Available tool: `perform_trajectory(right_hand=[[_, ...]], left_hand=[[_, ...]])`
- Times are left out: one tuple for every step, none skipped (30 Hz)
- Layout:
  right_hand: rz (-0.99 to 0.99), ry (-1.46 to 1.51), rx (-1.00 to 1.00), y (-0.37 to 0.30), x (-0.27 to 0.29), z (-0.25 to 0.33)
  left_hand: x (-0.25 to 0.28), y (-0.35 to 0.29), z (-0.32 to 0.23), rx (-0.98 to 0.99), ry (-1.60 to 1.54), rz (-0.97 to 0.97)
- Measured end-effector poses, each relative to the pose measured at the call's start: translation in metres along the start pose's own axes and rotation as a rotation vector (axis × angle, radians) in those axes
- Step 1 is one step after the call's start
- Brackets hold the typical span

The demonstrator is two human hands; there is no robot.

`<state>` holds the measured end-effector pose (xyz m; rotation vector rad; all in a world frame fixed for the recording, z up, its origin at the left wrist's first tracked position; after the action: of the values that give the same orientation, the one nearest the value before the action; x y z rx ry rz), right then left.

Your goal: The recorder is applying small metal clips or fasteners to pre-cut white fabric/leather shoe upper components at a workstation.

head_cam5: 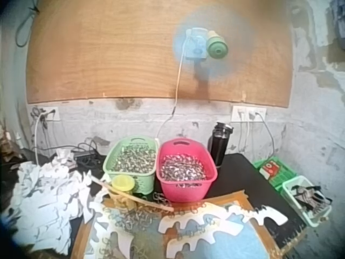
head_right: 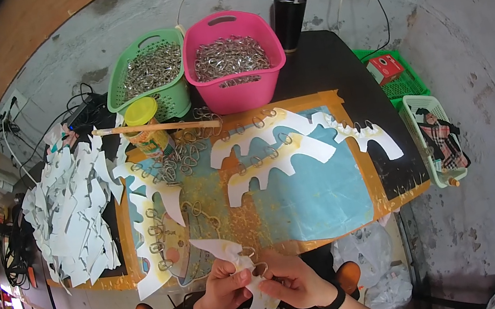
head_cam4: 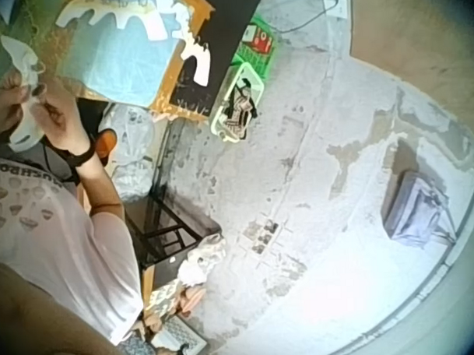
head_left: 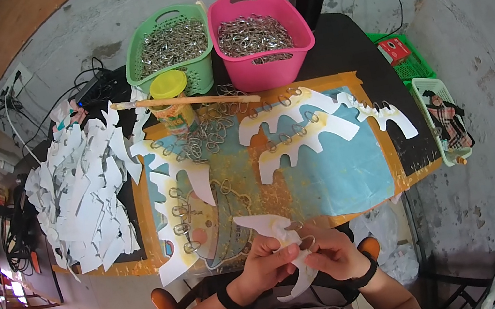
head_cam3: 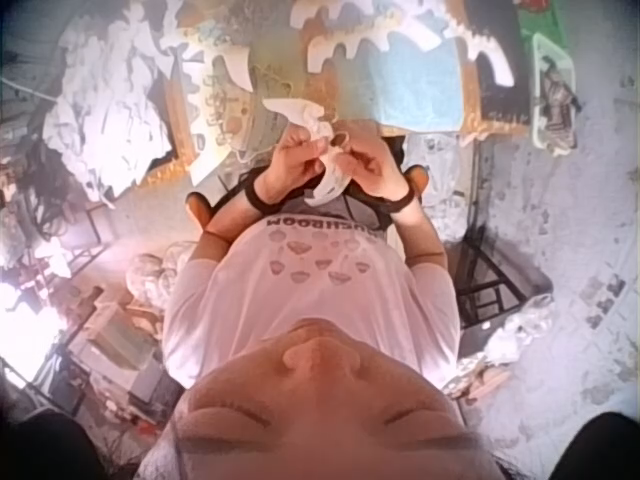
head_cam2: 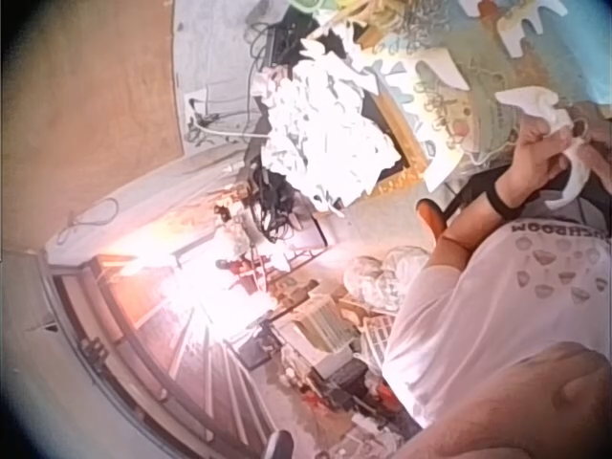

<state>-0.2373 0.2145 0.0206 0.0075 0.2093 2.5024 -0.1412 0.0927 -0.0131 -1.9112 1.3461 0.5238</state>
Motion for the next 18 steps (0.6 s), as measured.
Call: perform_trajectory(right_hand=[[-0.016,0.004,-0.075,0.000,0.000,-0.003],[-0.019,0.003,-0.075,-0.001,0.001,-0.004],[-0.027,-0.019,-0.090,-0.002,0.002,-0.007],[-0.037,-0.042,-0.104,-0.002,0.003,-0.008],[-0.037,-0.042,-0.104,-0.002,0.002,-0.008],[-0.091,-0.010,-0.086,0.000,0.003,-0.007],[-0.145,0.021,-0.067,0.002,0.004,-0.006],[-0.145,0.021,-0.067,0.003,0.002,-0.002],[-0.262,-0.101,-0.027,0.004,0.001,0.006],[-0.378,-0.222,0.014,0.005,0.003,0.012],[-0.337,-0.372,0.158,0.009,0.002,0.018],[-0.337,-0.372,0.158,0.009,0.000,0.017],[-0.385,-0.461,0.215,0.009,-0.001,0.018],[-0.432,-0.551,0.272,0.009,-0.003,0.019],[-0.432,-0.552,0.272,0.008,-0.003,0.017],[-0.450,-0.574,0.299,0.007,-0.003,0.016],[-0.470,-0.596,0.326,0.005,-0.003,0.015],[-0.470,-0.597,0.325,0.005,-0.003,0.013]], left_hand=[[0.002,0.002,0.002,-0.025,-0.018,-0.040],[0.003,0.003,0.003,-0.047,-0.036,-0.077],[0.000,0.003,0.001,-0.045,-0.035,-0.075],[-0.002,0.003,-0.004,-0.070,-0.012,-0.129],[-0.003,0.002,-0.007,-0.096,0.012,-0.185],[0.001,0.003,-0.005,-0.096,0.013,-0.185],[0.008,0.006,-0.004,-0.125,-0.002,-0.163],[0.011,0.007,-0.003,-0.155,-0.018,-0.140],[0.011,0.006,-0.003,-0.131,-0.022,-0.164],[0.009,0.006,-0.003,-0.130,-0.022,-0.164],[0.009,0.005,-0.003,-0.144,0.042,-0.202],[0.009,0.004,-0.002,-0.157,0.105,-0.239],[0.009,0.004,0.000,-0.157,0.105,-0.239],[0.009,0.004,0.001,-0.185,0.149,-0.264],[0.009,0.005,0.002,-0.212,0.193,-0.288],[0.005,0.004,0.002,-0.212,0.192,-0.289],[-0.001,0.002,-0.001,-0.269,0.252,-0.321],[-0.004,0.002,-0.004,-0.325,0.312,-0.354]])
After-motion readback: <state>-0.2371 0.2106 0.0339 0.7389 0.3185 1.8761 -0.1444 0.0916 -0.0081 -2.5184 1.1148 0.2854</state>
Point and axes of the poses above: each hand's wrist, its own y-axis towards the middle knuckle, its own x-axis out of the back of the hand, z = x × y, the point moved 3 cm from there along y, towards the middle knuckle, and after that the axes turned 12 degrees about -z, right-handed, at the moved point
